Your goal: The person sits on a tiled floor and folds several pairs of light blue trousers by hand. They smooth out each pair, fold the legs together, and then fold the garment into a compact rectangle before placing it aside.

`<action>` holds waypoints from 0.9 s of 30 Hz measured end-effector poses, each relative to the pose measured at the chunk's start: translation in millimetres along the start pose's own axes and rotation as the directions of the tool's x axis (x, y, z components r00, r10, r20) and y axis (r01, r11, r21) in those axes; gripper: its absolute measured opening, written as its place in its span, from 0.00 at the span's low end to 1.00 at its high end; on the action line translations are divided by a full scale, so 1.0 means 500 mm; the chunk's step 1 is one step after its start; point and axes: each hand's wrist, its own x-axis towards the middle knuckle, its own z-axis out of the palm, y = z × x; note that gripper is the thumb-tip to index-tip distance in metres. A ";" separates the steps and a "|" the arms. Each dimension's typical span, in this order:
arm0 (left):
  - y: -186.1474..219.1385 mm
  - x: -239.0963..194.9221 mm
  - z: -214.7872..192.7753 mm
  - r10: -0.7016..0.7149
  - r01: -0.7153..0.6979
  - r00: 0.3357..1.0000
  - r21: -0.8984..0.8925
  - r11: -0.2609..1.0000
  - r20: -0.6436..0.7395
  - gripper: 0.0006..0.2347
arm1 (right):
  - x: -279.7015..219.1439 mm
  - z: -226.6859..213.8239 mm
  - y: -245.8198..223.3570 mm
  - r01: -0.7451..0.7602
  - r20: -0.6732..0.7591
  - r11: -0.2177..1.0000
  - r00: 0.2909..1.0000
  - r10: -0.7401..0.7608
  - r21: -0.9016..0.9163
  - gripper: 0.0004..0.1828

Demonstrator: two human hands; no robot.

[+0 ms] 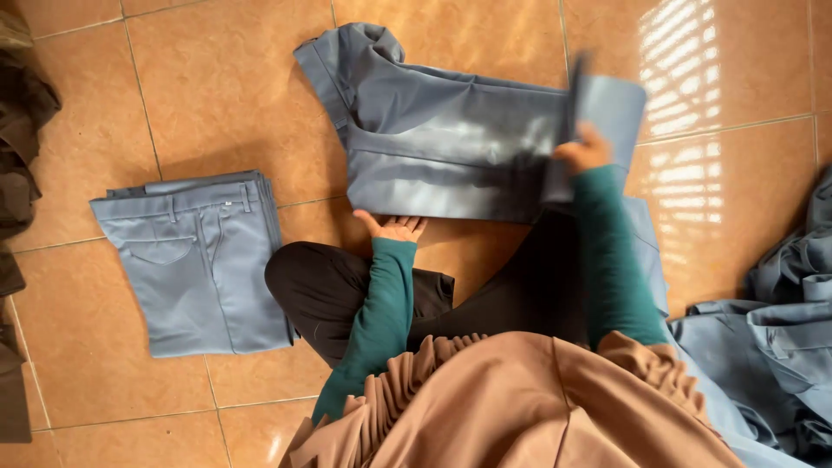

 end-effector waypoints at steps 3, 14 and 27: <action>-0.001 -0.006 0.020 0.012 -0.018 0.999 -0.134 0.991 -0.039 0.48 | -0.115 0.154 -0.119 0.006 0.302 0.851 0.936 0.179 -0.524 0.44; 0.421 0.395 0.085 -0.238 0.437 0.895 0.630 0.642 -0.378 0.20 | -0.161 0.179 -0.181 -0.124 0.258 0.691 0.869 0.422 -0.712 0.53; 0.705 0.084 0.234 0.963 -0.684 0.212 0.679 0.266 -0.164 0.42 | -0.171 0.191 -0.206 -0.125 0.337 0.836 0.876 0.346 -0.534 0.45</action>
